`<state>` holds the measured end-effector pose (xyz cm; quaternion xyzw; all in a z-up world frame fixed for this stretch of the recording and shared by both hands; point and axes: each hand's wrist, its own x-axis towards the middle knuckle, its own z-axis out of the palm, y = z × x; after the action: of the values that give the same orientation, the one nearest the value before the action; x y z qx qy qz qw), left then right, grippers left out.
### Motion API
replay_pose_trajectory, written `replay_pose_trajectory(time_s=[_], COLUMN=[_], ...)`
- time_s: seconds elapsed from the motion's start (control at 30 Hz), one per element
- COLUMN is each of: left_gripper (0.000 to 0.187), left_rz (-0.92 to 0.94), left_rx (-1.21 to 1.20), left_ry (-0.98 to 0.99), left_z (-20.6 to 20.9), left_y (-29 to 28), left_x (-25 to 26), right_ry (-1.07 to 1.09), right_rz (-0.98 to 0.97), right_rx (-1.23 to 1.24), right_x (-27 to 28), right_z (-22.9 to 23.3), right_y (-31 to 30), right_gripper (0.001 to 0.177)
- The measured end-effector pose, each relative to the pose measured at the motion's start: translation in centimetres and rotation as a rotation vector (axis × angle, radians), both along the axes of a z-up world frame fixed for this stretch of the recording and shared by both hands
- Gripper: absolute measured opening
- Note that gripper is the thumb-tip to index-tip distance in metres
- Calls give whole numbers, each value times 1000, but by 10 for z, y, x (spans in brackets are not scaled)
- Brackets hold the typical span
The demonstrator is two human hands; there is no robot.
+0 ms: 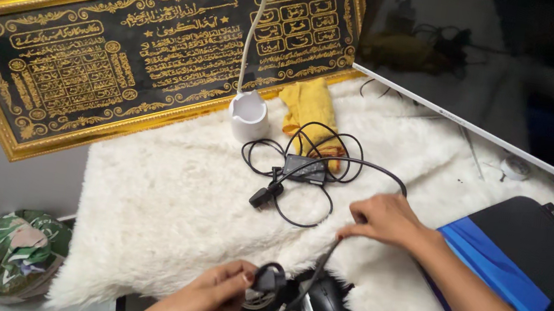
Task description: The person coils a black power cable and places it on a white fluffy surface. They then open a drawer, retrieve a white charger and cable, and place them inside the drawer among other items.
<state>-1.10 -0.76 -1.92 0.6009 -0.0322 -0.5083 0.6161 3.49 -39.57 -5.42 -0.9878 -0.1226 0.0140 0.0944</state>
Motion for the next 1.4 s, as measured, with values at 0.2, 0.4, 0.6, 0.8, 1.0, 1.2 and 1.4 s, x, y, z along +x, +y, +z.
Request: replay_pose_trajectory(time_s=[0.2,0.4,0.6,0.8,1.0,1.2,1.4], left_gripper=[32,48,52,66,69,68,64], left_rz=[-82,-19,271,492,611,650,615], left_rx=[-103,-159,135,32,-185,-172,-239], left_ry=[63,-162,-404,-373,-96,-37,-113], left_z=[-19,-71,-76,-81,-56,-30,-33], left_y=[-9,-31,-49,-69,-76,-84,-91], left_x=[-5,-8,-2,10,6,2,11], right_ry=[-66,109,324,416,388,385,401], right_rz=[-53,-176,-187,-124,-183,-261,-266], right_rx=[138,657,1045,1297,1366,1539,1643], right_x=[8,-1,-35,-76,-94,-95,-97], right_z=[52,64,46,20,-4,-16,-14], right_y=[16,41,64,90,99,98,99], right_gripper=[54,37,22,26,26,29,30])
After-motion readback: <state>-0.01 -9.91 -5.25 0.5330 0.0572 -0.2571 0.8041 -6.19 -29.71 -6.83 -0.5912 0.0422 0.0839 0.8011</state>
